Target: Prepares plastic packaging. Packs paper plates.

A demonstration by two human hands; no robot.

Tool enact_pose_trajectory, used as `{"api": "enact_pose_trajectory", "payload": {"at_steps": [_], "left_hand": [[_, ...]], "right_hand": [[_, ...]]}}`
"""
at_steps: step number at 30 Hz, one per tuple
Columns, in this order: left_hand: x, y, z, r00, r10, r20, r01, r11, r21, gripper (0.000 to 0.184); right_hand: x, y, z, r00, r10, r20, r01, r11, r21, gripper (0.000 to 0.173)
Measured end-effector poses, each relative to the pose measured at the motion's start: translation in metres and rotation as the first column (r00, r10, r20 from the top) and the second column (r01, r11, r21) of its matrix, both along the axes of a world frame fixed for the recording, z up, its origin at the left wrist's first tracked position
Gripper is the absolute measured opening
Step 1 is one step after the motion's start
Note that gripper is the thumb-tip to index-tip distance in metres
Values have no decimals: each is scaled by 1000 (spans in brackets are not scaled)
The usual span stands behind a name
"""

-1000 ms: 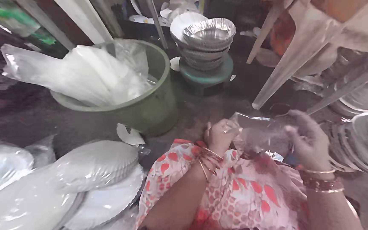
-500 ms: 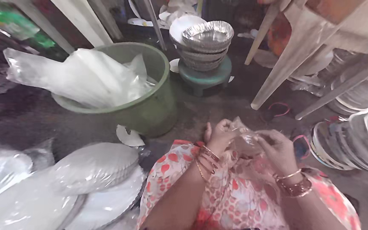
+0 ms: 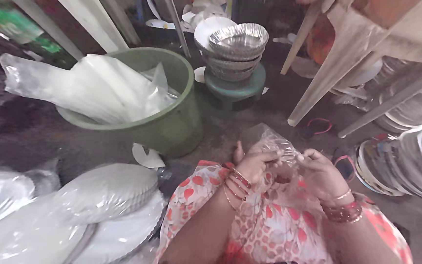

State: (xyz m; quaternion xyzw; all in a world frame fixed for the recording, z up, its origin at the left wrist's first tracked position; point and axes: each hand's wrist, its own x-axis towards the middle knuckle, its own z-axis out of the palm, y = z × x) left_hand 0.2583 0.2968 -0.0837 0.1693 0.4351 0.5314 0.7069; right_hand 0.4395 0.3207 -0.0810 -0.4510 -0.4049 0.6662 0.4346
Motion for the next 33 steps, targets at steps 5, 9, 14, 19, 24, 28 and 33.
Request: {"api": "enact_pose_trajectory", "payload": {"at_steps": [5,9,14,19,24,28,33], "left_hand": [[-8,0,-4,977,-160,-143,175,980,97,36],[-29,6,-3,629,-98,-771,228,971,63,31],[-18,-3,-11,113,455,-883,277,839,468,53],[16,-15,-5,94,699,-709,602,527,600,41],[8,-13,-11,286,436,-853,358,777,517,33],[-5,-9,-2,555,214,-804,208,900,383,29],[-13,-6,1,866,224,-447,-35,919,393,28]], "right_hand": [[13,8,8,984,-102,-148,94,994,-58,29],[40,22,22,972,-237,-8,236,964,126,28],[74,31,33,919,-245,309,-45,714,698,18],[55,17,36,886,7,464,-410,479,776,13],[32,3,38,703,-505,501,-371,341,864,18],[3,-26,42,761,-446,471,-449,161,879,17],[-29,-47,24,409,-378,831,-733,406,545,32]]}}
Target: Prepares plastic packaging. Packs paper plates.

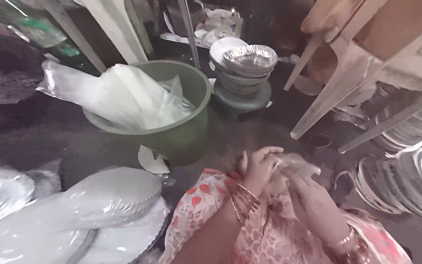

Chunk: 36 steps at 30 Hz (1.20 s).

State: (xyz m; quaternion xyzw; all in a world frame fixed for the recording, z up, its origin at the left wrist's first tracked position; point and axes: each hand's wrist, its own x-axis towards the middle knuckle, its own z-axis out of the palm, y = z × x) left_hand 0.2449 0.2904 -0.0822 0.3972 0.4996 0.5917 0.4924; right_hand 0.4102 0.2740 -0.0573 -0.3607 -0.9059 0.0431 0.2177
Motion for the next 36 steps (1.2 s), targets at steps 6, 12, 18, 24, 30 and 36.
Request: {"api": "enact_pose_trajectory", "payload": {"at_steps": [6,12,18,24,30,36], "left_hand": [[-4,2,-7,953,-27,-301,26,1000,-8,31],[-13,-1,2,825,-46,-563,-97,971,-221,27],[-11,-2,9,960,108,-258,-170,958,-232,22],[6,-3,13,936,-269,-226,184,923,-338,26],[-7,11,2,910,-390,-144,323,881,-345,27],[-20,20,-4,906,-408,-108,353,873,-336,29]], "right_hand": [[10,21,-11,864,-316,392,396,907,-141,58],[28,20,4,765,-166,623,387,891,-238,34],[63,68,40,952,-287,-105,114,654,-748,18],[-52,187,83,778,-546,-313,134,630,-765,35],[-175,286,81,671,-704,-233,136,425,-895,73],[-195,337,60,809,-389,441,511,836,-202,37]]}}
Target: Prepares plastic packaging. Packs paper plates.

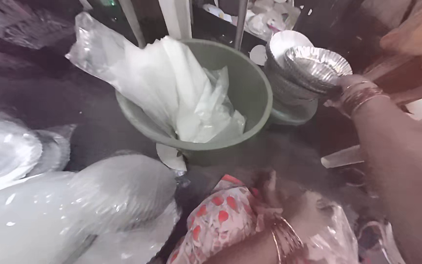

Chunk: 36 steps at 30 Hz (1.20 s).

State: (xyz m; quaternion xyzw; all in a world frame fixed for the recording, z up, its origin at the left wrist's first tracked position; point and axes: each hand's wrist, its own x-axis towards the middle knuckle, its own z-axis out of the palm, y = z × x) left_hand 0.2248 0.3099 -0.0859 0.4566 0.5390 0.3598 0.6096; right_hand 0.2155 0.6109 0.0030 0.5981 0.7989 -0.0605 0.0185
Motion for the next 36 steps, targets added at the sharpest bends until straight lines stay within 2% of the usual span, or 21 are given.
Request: {"api": "enact_pose_trajectory", "payload": {"at_steps": [1,2,6,7,8,10,11,13,16,18,19,21,23,25,27,29,31,32,33,34,36], "left_hand": [[1,0,-4,1000,12,-12,-12,1000,9,29],[1,0,-5,1000,7,-17,-7,1000,-2,29],[-11,1,17,999,-14,41,19,993,-114,27],[-11,0,12,998,34,59,-29,996,-89,27],[-8,-1,5,993,85,78,-80,995,-60,28],[-4,1,-8,984,158,81,-155,987,-43,27],[-5,1,-9,984,163,66,-159,985,-63,28],[-7,-1,-7,980,186,64,-180,979,-92,29],[-2,-7,-7,967,248,52,-244,967,-71,28],[-4,-10,-6,980,193,-45,-194,981,-26,33],[-4,-7,-8,976,182,-119,-181,983,12,33],[-2,-2,-22,965,206,-161,-203,979,35,31],[0,-2,-31,959,257,-117,-260,965,-13,31],[4,0,-17,904,423,67,-421,906,-43,24],[3,6,16,777,594,209,-609,793,9,20],[-1,4,42,674,715,185,-735,624,266,32],[-11,0,73,556,811,185,-721,359,593,39],[-15,-6,85,512,842,168,-666,266,697,39],[-17,-15,92,497,859,123,-617,250,746,38],[-18,-27,92,518,854,50,-584,311,749,34],[-13,-55,81,658,742,-129,-499,558,663,26]], "right_hand": [[4,8,0,978,101,181,-110,993,40,42],[9,16,-3,968,118,222,-135,989,62,40],[27,2,11,999,24,31,-27,995,96,36],[39,-10,14,993,0,-115,11,995,95,34],[53,-21,15,924,-83,-373,110,993,52,32],[80,-57,25,626,-240,-742,223,967,-124,23],[91,-85,36,525,-280,-804,221,957,-189,17],[116,-151,65,532,-289,-796,183,957,-225,17],[167,-227,71,498,-412,-763,282,909,-307,22],[242,-257,22,367,-321,-873,112,947,-302,19],[274,-273,-3,351,-328,-877,13,938,-346,16],[299,-313,-35,439,-417,-796,-188,824,-535,29],[297,-347,-52,521,-523,-675,-162,716,-680,52],[301,-356,-57,458,-574,-679,-160,698,-698,68],[289,-352,-36,339,-558,-757,-150,763,-629,59],[289,-344,-26,181,-493,-851,-246,815,-525,51],[292,-323,-26,92,-434,-896,-425,797,-430,47],[292,-314,-28,81,-421,-903,-502,766,-402,49],[287,-308,-31,70,-423,-903,-569,727,-384,53],[280,-303,-36,64,-429,-901,-637,678,-368,63],[263,-298,-46,84,-440,-894,-716,597,-361,89]]}}
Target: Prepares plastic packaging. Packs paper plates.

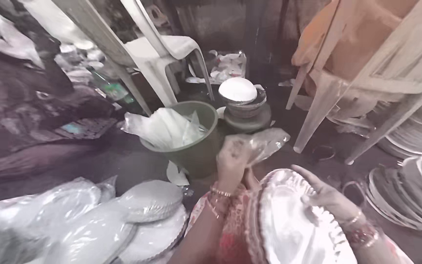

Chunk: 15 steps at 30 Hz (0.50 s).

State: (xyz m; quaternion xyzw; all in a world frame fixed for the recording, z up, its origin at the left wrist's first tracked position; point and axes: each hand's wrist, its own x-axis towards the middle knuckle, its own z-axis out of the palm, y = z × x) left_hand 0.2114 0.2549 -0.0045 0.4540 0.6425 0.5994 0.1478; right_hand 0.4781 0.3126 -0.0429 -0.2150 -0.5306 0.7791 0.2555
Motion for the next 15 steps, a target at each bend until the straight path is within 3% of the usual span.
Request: {"api": "enact_pose_trajectory", "payload": {"at_steps": [1,3,4,7,12,15], "left_hand": [[3,-12,-9,995,-95,8,95,992,-83,22],[5,-35,-34,958,-264,109,275,956,-104,16],[6,-45,-43,917,-319,239,347,934,-83,15],[3,-65,-58,762,-397,512,488,871,-51,36],[13,-79,-51,739,-352,574,457,889,-42,41],[3,-80,-65,782,-363,506,419,908,3,40]], "right_hand": [[-9,0,-5,1000,18,21,-18,1000,-8,101],[-21,-5,-19,998,27,51,-26,999,-28,113],[-24,-10,-26,998,21,55,-18,999,-51,113],[-25,-18,-42,999,11,53,-8,998,-66,106],[-21,-13,-51,969,-155,193,180,976,-121,94],[-27,-16,-47,909,-229,349,298,942,-157,71]]}}
